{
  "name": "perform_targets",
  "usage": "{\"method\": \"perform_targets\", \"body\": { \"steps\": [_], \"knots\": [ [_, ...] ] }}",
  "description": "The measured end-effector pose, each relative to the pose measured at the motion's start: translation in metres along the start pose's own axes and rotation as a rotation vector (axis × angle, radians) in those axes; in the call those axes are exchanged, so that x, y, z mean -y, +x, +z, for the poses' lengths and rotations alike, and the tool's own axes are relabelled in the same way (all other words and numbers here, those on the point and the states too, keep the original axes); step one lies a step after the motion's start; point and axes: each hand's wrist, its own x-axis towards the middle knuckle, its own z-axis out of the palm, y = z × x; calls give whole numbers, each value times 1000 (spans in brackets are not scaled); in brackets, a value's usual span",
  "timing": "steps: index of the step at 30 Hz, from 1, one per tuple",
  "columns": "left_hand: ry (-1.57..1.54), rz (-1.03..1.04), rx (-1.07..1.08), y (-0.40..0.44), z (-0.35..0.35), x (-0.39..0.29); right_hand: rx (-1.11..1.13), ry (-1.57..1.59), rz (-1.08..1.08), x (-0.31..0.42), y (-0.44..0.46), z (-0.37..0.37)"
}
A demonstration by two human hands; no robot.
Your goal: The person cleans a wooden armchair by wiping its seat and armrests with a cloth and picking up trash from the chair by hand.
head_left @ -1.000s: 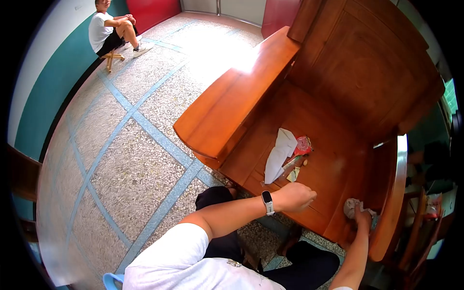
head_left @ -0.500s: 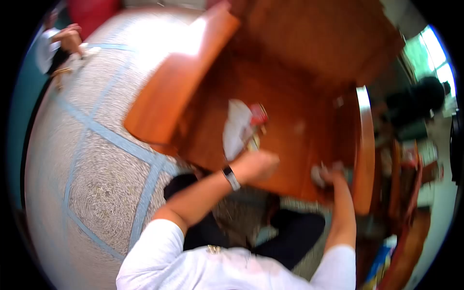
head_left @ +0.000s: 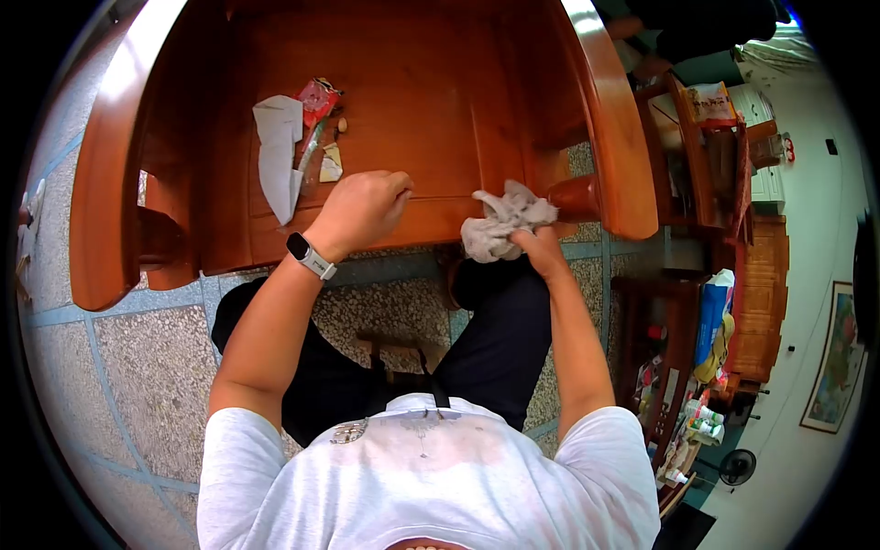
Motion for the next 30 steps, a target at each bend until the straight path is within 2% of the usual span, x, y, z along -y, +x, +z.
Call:
{"method": "perform_targets", "body": {
  "steps": [1, 2, 4, 6, 7, 11, 13, 16, 18, 20, 22, 24, 26, 27, 28, 30],
  "knots": [
    [6, -8, 21, 1, 4, 2, -58, 164, 19, -2, -9, -4],
    [-2, -15, 29, 3, 7, 2, -57, 163, 33, -6, -21, -12],
    [22, -28, 61, 7, 11, 2, -162, 678, 183, -6, -48, -25],
    [10, -29, 54, 10, 14, 2, -197, 825, 120, 13, -74, -37],
    [24, -21, 60, 11, 15, 2, -195, 889, 175, -1, -93, -54],
    [32, -5, 88, 14, 23, 6, -261, 859, 111, -34, -135, -98],
    [51, -14, 118, 12, 24, 6, -526, 877, 146, -17, -130, -98],
    [71, -19, 145, 10, 23, 5, -445, 733, 125, -24, -98, -111],
    [77, -31, 161, 9, 22, 6, -633, 587, 324, -47, -53, -105],
    [80, -43, 170, 8, 25, 6, -551, -175, 125, -112, -8, -101],
    [72, -13, 111, 8, 25, 7, -544, -157, 167, -94, -10, -91],
    [64, -18, 138, 7, 21, 3, -534, -153, 201, -71, -6, -80],
    [55, -16, 171, 6, 22, 1, -566, 10, 430, -52, -6, -65],
    [61, -10, 177, 5, 23, 2, -521, 81, 678, -4, -4, -50],
    [69, -3, 183, 4, 23, 3, -527, 78, 676, -2, -3, -40],
    [66, 10, 184, 5, 21, -1, -688, 343, 635, -2, -1, -27]
  ]
}}
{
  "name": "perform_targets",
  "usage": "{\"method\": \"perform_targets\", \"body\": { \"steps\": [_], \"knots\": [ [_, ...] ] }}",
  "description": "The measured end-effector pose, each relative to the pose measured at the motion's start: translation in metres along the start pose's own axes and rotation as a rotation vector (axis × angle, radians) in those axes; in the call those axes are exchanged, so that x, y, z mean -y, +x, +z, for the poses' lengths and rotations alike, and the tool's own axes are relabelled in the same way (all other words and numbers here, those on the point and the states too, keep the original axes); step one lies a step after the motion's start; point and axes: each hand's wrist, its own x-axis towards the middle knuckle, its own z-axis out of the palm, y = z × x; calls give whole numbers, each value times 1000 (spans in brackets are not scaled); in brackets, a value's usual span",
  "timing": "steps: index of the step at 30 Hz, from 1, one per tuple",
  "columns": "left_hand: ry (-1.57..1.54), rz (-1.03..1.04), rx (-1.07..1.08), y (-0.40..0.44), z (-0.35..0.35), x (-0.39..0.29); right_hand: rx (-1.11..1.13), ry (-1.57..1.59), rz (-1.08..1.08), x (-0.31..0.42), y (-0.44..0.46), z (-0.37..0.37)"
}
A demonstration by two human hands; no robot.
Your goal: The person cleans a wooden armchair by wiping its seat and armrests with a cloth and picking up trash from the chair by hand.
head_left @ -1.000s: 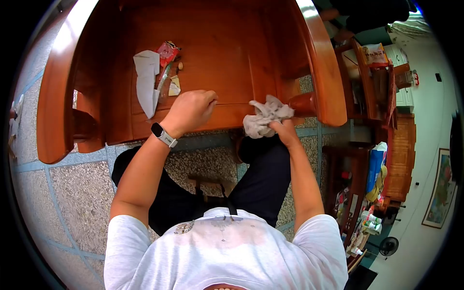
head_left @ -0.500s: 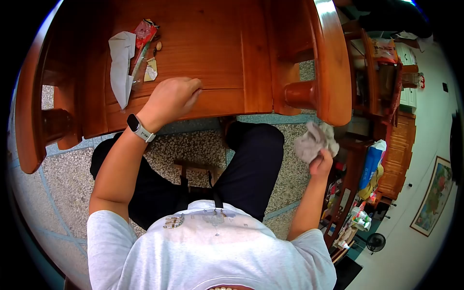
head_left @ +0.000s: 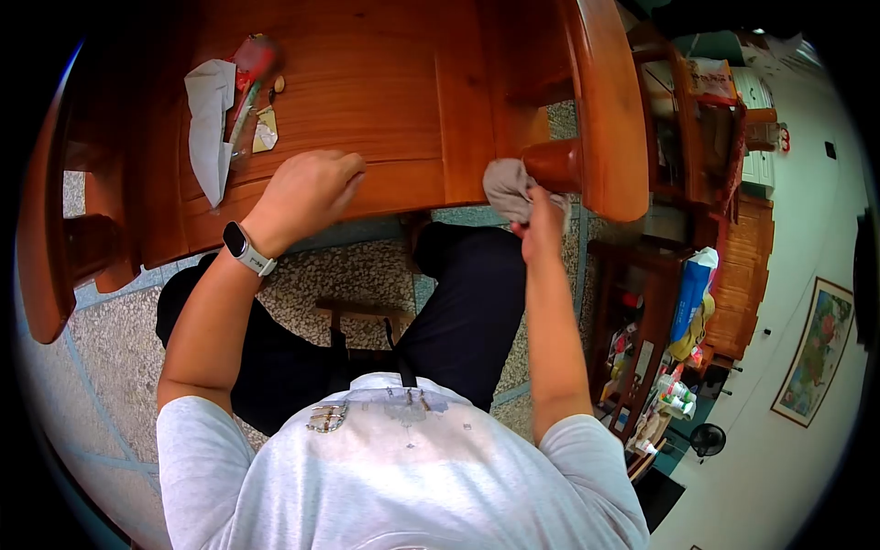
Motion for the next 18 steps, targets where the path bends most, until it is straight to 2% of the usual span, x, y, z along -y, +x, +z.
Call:
{"method": "perform_targets", "body": {
  "steps": [2, 5, 7, 10, 12, 16, 18],
  "knots": [
    [2, 17, 6, -1, 0, -5, -24, 29, 12, -2, 2, 8],
    [12, 24, 15, 2, 6, -10, -64, 249, 99, -4, 1, 24],
    [-3, -5, 59, 5, 15, -9, 61, 430, 141, -4, -11, 44],
    [21, -8, 91, 9, 19, -7, 247, 269, -45, -7, -27, 82],
    [36, -2, 76, 10, 15, -2, 610, 379, 102, -9, -28, 101],
    [13, -7, 34, 4, 6, 2, 683, 408, 63, -17, -44, 105],
    [-24, 3, -8, 1, 4, 1, 690, 646, 60, -18, -49, 79]
  ]
}}
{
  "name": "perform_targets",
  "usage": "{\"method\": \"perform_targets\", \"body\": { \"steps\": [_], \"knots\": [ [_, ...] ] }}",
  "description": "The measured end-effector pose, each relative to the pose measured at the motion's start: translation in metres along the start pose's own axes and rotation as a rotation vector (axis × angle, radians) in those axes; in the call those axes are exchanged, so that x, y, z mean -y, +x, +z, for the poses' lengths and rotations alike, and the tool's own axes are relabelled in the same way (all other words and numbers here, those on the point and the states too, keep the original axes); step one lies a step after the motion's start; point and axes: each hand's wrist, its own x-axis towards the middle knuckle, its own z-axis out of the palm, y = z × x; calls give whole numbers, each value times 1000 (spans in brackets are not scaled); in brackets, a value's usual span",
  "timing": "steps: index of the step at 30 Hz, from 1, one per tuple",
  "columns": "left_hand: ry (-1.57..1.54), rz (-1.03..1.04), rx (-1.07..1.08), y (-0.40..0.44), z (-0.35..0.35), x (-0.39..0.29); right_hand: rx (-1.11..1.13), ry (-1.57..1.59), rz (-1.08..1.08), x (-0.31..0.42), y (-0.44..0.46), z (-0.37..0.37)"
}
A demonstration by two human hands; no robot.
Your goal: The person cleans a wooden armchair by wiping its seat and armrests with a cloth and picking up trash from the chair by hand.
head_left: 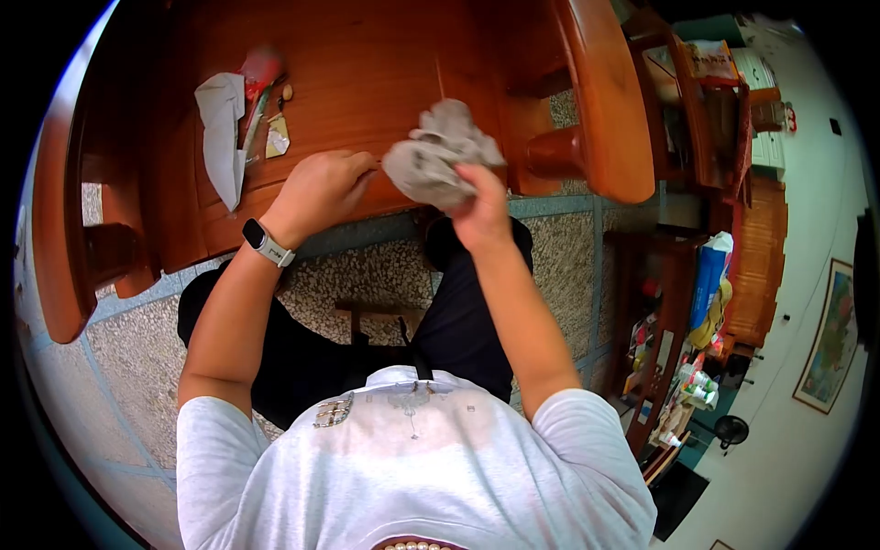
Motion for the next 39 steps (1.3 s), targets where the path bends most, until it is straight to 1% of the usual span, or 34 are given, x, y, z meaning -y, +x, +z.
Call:
{"method": "perform_targets", "body": {
  "steps": [2, 4, 5, 7, 8, 10, 11, 13, 14, 16, 17, 18, 19, 20, 21, 22, 25, 26, 28, 29, 30, 32, 35, 38, 39],
  "knots": [
    [-32, 17, -43, 0, -3, 0, -48, 28, -149, 17, -35, -2],
    [-33, 51, -49, 0, -4, -2, -46, 26, -258, 31, -65, -14],
    [-37, 48, -58, -1, -4, -3, -42, 17, -257, 37, -76, -17],
    [-48, 54, -49, -2, -5, -5, -121, 88, -382, 48, -92, -21],
    [-49, 53, -57, -4, -4, -6, -116, 83, -383, 53, -91, -33],
    [-23, 83, -61, -8, -5, -5, -262, 124, -551, 59, -84, -58],
    [-20, 81, -70, -10, -7, -5, -252, 121, -552, 62, -76, -63],
    [-24, 55, -48, -13, -12, -6, -356, -96, -667, 69, -54, -56],
    [-19, 54, -62, -15, -14, -5, -342, -99, -671, 71, -43, -50],
    [-27, 61, -104, -18, -14, 0, -373, 111, -665, 69, -20, -35],
    [-24, 59, -115, -19, -15, 0, -401, 158, -710, 66, -11, -30],
    [-25, 46, -121, -19, -16, 1, -391, 160, -713, 65, -4, -23],
    [-22, 36, -125, -18, -18, 2, -442, 270, -709, 66, 3, -16],
    [-14, 43, -126, -18, -19, 2, -497, 383, -703, 67, 8, -10],
    [-28, 38, -117, -17, -20, 2, -604, 472, -639, 71, 19, -4],
    [-43, 34, -108, -16, -20, 1, -605, 481, -646, 71, 26, 5],
    [-26, 44, -99, -18, -19, 2, -807, 644, -621, 65, 46, 26],
    [-18, 47, -109, -19, -21, 3, -794, 648, -622, 60, 47, 29],
    [-60, 41, -129, -20, -25, 7, -634, 749, -464, 47, 53, 29],
    [-53, 46, -135, -22, -28, 8, -666, 725, -323, 36, 65, 17],
    [-49, 24, -168, -23, -32, 11, -684, 652, -287, 24, 75, 4],
    [-42, -2, -205, -24, -41, 13, -423, 566, -303, 10, 56, 2],
    [-43, -67, -226, -30, -52, 9, -410, 636, -229, 11, 34, -4],
    [-44, -27, -238, -31, -49, 11, -298, 723, -194, 32, 21, 5],
    [-39, -9, -235, -31, -46, 12, -331, 706, -230, 41, 17, 21]
  ]
}}
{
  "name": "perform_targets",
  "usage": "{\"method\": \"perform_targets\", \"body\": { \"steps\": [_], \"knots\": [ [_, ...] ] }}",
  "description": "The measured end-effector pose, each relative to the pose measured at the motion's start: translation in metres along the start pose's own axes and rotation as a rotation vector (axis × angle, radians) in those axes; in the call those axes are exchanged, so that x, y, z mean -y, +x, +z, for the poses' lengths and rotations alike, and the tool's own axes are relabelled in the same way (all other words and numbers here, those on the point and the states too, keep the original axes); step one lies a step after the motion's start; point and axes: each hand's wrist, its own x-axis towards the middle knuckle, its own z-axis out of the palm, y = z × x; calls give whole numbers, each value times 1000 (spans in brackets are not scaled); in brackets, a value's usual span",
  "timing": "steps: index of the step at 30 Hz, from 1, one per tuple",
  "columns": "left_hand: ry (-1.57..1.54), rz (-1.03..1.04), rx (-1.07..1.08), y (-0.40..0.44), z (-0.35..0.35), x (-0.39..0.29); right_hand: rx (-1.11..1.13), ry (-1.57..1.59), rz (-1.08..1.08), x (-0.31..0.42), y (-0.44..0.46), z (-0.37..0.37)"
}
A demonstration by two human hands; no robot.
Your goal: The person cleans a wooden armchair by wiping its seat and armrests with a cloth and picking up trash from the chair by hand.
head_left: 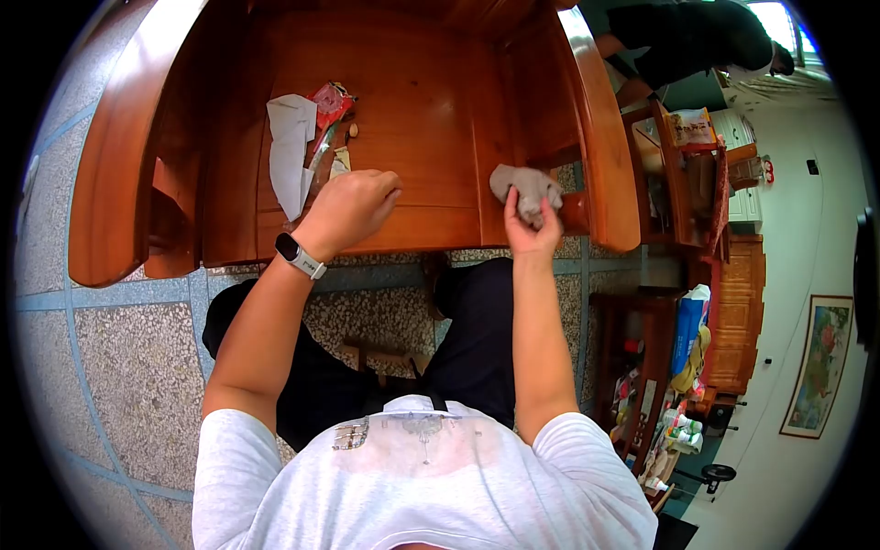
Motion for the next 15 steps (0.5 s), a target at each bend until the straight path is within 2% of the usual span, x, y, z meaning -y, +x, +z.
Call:
{"method": "perform_targets", "body": {
  "steps": [3, 5, 6, 7, 10, 13, 15],
  "knots": [
    [-7, 29, -12, 1, 5, 1, 38, -222, -160, 5, 15, 28],
    [-12, 33, -29, 3, 3, 0, 50, -482, -389, 0, 10, 57],
    [-12, 28, -42, 3, 1, -1, -20, -582, -490, -9, -8, 77],
    [-11, 25, -58, 4, 0, -2, -14, -584, -482, -8, 9, 74],
    [8, 35, -44, 4, 2, 2, -207, -870, -603, -5, 68, 68],
    [16, 41, -36, 5, 1, 1, -92, -1002, -616, 7, 95, 60],
    [16, 29, -32, 4, 3, 0, -98, -1084, -550, 24, 120, 46]
  ]
}}
